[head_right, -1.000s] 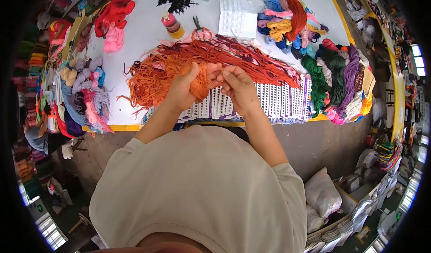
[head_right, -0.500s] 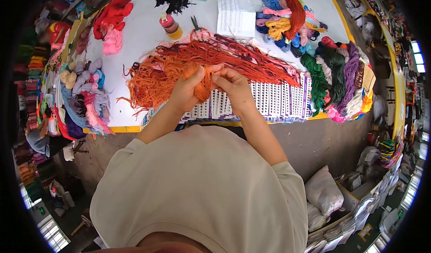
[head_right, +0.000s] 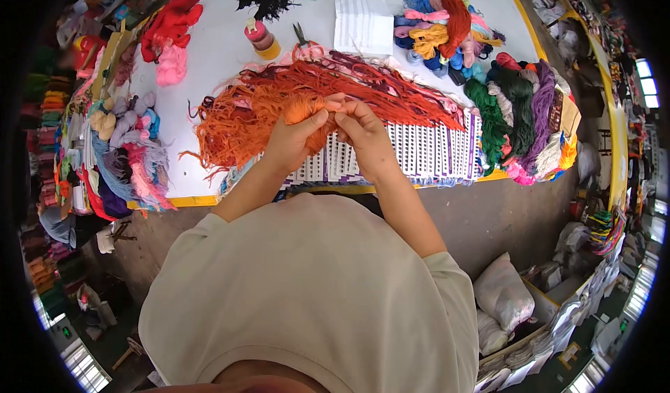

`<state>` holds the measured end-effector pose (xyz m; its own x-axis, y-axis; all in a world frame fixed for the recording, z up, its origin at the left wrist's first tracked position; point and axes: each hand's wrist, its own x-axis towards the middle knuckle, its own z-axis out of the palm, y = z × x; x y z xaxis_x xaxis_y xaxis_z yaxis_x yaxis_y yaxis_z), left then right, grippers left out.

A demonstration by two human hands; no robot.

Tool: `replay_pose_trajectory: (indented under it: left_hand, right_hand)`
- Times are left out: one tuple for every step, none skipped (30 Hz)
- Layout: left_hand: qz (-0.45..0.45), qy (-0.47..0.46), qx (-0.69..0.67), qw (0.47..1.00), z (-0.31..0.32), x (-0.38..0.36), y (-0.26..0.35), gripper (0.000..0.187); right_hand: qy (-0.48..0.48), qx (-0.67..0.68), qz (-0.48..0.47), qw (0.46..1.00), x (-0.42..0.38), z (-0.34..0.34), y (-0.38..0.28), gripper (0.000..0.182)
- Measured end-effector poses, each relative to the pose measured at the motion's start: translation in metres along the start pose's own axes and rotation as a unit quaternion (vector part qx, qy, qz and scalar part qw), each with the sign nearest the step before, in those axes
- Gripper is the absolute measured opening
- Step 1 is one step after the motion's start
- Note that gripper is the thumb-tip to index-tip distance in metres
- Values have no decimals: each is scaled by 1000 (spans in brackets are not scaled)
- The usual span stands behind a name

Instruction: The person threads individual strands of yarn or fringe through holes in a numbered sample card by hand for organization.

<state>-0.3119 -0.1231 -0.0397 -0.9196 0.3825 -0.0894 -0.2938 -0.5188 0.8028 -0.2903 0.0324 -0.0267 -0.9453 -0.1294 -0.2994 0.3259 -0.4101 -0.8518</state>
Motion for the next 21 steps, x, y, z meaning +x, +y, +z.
replay_pose_trajectory:
  left_hand:
    - [1, -1, 10, 1000, -1, 1, 0, 22]
    - [1, -3, 19, 1000, -1, 1, 0, 21]
    - [-4, -4, 17, 1000, -1, 2, 0, 21]
    - [-8, 3, 27, 1000, -1, 2, 4, 20]
    - [-12, 10, 38, 999, -2, 3, 6, 20]
    - [-6, 8, 16, 1000, -5, 5, 6, 19]
    - [-12, 12, 14, 1000, -12, 5, 11, 19]
    - [-75, 26, -71, 994, -26, 4, 21, 18]
    - [-137, 41, -155, 978, -44, 4, 30, 16]
    - [-118, 102, -142, 977, -69, 6, 35, 13]
    - [-99, 162, -127, 973, -101, 8, 39, 10]
    - [-91, 144, -184, 968, -134, 10, 45, 9]
    - [-81, 127, -241, 959, -167, 10, 54, 8]
    - [-82, 191, -243, 948, -197, 8, 65, 7]
    - [-81, 256, -243, 932, -228, 5, 76, 5]
    - [-73, 288, -251, 921, -269, 1, 85, 5]
    - [-67, 320, -259, 909, -311, -6, 95, 6]
    - [-60, 313, -279, 906, -351, -19, 107, 8]
    - [-53, 307, -299, 902, -382, -31, 122, 10]
    - [-23, 363, -270, 892, -406, -46, 140, 11]
    - [8, 418, -239, 876, -416, -59, 150, 12]
  right_hand:
    - [-18, 22, 5, 1000, -2, 1, -2, 11]
    - [-34, 44, 9, 998, -4, 0, -3, 10]
    - [-30, 45, 12, 998, -6, -2, -3, 10]
    - [-51, 32, 35, 998, -7, -5, -2, 10]
    - [-74, 19, 60, 995, -8, -7, -3, 9]
    - [-46, -33, 38, 998, -8, -7, -3, 10]
    - [-44, -32, 45, 998, -5, -15, 0, 10]
    - [33, -108, -73, 991, 1, -32, 3, 11]
    - [109, -182, -189, 959, 7, -50, 6, 12]
    - [164, -106, -208, 958, 16, -70, 8, 12]
    - [219, -29, -226, 949, 21, -93, 8, 13]
    - [251, 90, -154, 952, 20, -118, 4, 12]
    - [277, 208, -78, 935, 18, -148, -3, 12]
    - [237, 228, -89, 940, 18, -191, 4, 10]
    - [195, 248, -100, 944, 19, -244, 17, 8]
    - [214, 263, -103, 935, 20, -302, 30, 8]
    - [235, 278, -106, 925, 17, -354, 31, 7]
    - [243, 258, -106, 929, 6, -393, 18, 8]
    - [251, 237, -105, 932, -10, -432, 4, 10]
    - [248, 245, -108, 931, -30, -474, -16, 11]
    - [467, 125, -105, 869, -44, -480, -47, 12]
